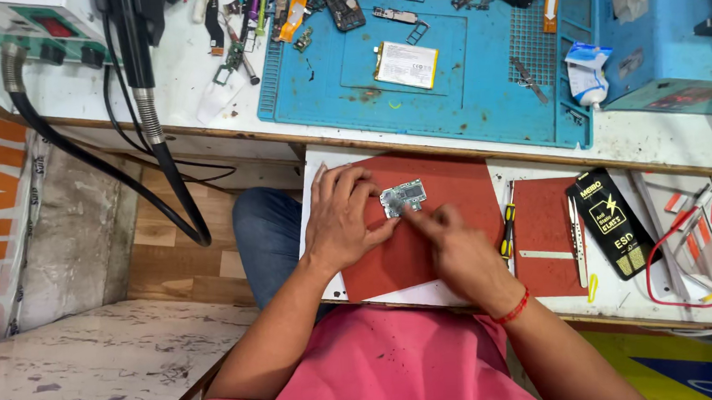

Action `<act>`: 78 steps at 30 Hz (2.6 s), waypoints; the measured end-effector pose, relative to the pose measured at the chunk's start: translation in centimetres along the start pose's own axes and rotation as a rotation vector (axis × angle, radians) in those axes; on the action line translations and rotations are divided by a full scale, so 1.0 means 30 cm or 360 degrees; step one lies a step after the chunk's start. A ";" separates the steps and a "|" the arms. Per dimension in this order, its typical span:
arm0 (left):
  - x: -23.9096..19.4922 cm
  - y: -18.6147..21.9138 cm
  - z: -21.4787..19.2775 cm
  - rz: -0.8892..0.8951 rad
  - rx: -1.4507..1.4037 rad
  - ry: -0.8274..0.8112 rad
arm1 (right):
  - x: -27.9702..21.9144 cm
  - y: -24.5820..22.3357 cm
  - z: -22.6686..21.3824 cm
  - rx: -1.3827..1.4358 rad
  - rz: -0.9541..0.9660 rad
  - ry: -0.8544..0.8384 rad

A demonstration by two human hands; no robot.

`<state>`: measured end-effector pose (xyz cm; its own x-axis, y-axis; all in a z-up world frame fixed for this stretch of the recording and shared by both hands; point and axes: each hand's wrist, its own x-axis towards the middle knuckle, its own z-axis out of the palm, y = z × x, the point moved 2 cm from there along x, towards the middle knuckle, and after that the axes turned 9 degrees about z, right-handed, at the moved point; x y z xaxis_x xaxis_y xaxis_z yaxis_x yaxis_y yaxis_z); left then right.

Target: The person cleans a small circuit board by hand using a toothbrush, scrubbing its surface repeatedly. Then the person uses a hot air gun to blow air over the board to remove debris. The board remains on a red mat throughout the process.

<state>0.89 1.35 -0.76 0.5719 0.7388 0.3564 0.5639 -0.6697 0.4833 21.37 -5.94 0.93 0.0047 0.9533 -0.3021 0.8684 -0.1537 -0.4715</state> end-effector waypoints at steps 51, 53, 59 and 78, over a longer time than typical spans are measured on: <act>-0.001 0.013 -0.028 0.0041 -0.0049 0.0035 | -0.009 -0.011 -0.007 0.0032 -0.0028 -0.0017; 0.002 0.009 -0.024 0.0056 -0.0042 0.0051 | -0.006 0.010 -0.009 -0.0002 0.0156 0.0171; 0.001 0.012 -0.035 0.0041 -0.0062 0.0032 | 0.006 0.004 0.011 -0.0051 0.0028 0.0011; -0.002 0.004 -0.010 0.0037 -0.0049 0.0049 | -0.012 -0.026 -0.017 -0.0056 0.0069 0.0113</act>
<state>0.75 1.26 -0.48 0.5657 0.7254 0.3922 0.5319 -0.6844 0.4986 20.95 -6.03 1.83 0.0769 0.9621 -0.2617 0.8835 -0.1874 -0.4293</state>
